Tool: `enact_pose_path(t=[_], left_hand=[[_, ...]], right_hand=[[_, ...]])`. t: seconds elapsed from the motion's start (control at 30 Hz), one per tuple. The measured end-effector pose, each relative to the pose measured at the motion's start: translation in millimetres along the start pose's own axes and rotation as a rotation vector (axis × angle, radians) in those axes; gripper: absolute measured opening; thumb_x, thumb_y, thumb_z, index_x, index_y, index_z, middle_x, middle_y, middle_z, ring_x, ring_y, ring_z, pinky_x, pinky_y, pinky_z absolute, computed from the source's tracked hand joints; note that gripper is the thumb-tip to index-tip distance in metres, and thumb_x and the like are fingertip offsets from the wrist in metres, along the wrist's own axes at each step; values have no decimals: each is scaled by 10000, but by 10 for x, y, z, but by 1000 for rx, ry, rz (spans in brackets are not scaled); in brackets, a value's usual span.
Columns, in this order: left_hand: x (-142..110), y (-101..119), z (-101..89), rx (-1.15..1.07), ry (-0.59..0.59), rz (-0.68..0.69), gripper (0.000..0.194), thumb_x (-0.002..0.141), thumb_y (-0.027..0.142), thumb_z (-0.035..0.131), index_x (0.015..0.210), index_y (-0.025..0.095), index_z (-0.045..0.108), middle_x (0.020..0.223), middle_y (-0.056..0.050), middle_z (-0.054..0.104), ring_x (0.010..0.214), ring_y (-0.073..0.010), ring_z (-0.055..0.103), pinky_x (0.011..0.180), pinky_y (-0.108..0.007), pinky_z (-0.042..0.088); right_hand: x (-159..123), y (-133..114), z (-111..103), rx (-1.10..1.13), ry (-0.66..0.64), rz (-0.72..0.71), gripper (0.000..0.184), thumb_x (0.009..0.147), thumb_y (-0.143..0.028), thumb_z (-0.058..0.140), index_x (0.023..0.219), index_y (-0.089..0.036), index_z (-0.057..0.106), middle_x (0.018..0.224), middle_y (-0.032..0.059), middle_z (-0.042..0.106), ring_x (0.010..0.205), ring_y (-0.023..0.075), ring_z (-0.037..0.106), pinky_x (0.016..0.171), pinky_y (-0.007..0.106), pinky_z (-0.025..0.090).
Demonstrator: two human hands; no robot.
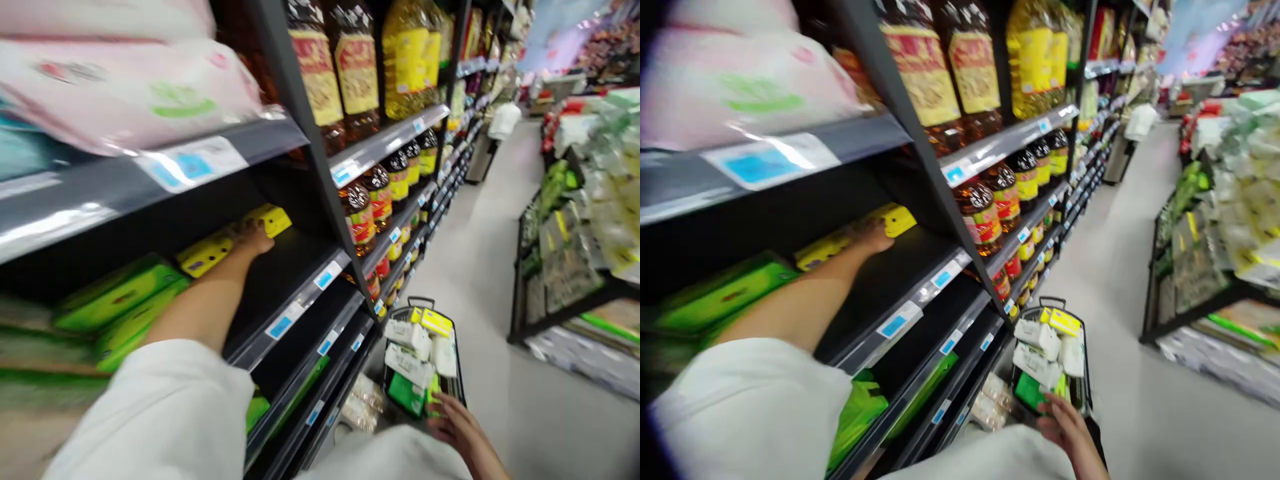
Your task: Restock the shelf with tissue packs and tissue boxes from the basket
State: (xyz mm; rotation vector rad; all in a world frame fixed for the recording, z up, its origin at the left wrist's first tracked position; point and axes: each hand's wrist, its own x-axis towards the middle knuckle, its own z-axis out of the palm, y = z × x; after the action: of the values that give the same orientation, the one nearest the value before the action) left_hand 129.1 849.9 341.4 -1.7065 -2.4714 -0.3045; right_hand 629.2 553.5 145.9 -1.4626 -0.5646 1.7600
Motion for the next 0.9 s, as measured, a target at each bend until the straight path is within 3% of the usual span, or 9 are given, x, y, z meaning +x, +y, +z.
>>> enact_pose_path(t=[0.07, 0.17, 0.27, 0.33, 0.4, 0.47, 0.63, 0.73, 0.9], left_hand=[[-85, 229, -83, -59, 11, 151, 548, 1005, 207, 585, 1357, -174, 410, 1514, -296, 519, 1460, -348, 451, 1132, -641, 395], [-469, 595, -177, -180, 65, 374, 527, 1049, 253, 430, 1371, -164, 435, 1551, -235, 500, 1481, -317, 432, 1188, -584, 351], [-1240, 858, -147, -308, 164, 550, 457, 1022, 318, 487, 1359, 37, 619, 1427, -101, 641, 1392, -267, 552, 1200, -492, 407], [-1888, 943, 35, -481, 214, 697, 336, 987, 330, 551, 1241, 193, 723, 1259, -60, 733, 1226, -268, 656, 1149, -493, 487], [-2531, 966, 373, -622, 72, 725, 260, 943, 315, 622, 1153, 241, 755, 1132, -59, 771, 1087, -283, 701, 1066, -505, 541], [-3092, 945, 814, -761, -130, 550, 232, 952, 326, 604, 1088, 226, 763, 1065, -80, 784, 1020, -291, 724, 996, -491, 573], [-4077, 789, 1729, -826, -272, 69, 325, 1021, 391, 455, 1079, 222, 726, 1009, -98, 791, 921, -256, 761, 831, -396, 625], [-4503, 669, 1940, -896, -424, -252, 356, 991, 458, 500, 1121, 214, 723, 1063, -120, 785, 962, -272, 757, 890, -428, 619], [-5065, 461, 2044, -892, -516, -472, 324, 952, 477, 559, 1094, 260, 754, 1101, -109, 785, 1032, -304, 756, 956, -452, 618]], right_hand=[[-12, -20, -9, 27, -38, -3, 720, 611, -696, 889, 1127, -210, 763, 1127, 133, 772, 965, 275, 734, 912, 402, 561], [145, -8, -80, -26, -42, 17, 655, 686, -672, 840, 1148, -219, 740, 1114, 101, 767, 937, 225, 730, 861, 349, 554], [433, 100, -210, -229, 6, 36, 590, 759, -668, 723, 1155, -230, 706, 1117, 87, 756, 935, 218, 733, 853, 358, 564], [661, 190, -304, -369, 36, 49, 548, 795, -646, 656, 1144, -225, 686, 1121, 91, 750, 932, 224, 735, 850, 374, 570], [897, 268, -380, -496, 55, 59, 495, 827, -607, 621, 1126, -216, 676, 1110, 97, 744, 919, 230, 731, 828, 380, 572], [1130, 320, -424, -674, 69, 51, 430, 872, -542, 589, 1127, -206, 673, 1099, 99, 733, 934, 237, 722, 838, 387, 569], [1725, 300, -388, -1262, 20, -70, 398, 906, -306, 614, 1280, -175, 652, 1337, 161, 638, 1255, 306, 600, 1093, 443, 452], [2202, 248, -286, -1587, -66, -157, 520, 901, -282, 651, 1405, -167, 593, 1492, 202, 534, 1389, 358, 484, 1136, 464, 404], [3167, 351, -82, -1979, -132, -255, 765, 858, -294, 717, 1553, -125, 444, 1645, 260, 346, 1514, 420, 299, 1232, 567, 226]])
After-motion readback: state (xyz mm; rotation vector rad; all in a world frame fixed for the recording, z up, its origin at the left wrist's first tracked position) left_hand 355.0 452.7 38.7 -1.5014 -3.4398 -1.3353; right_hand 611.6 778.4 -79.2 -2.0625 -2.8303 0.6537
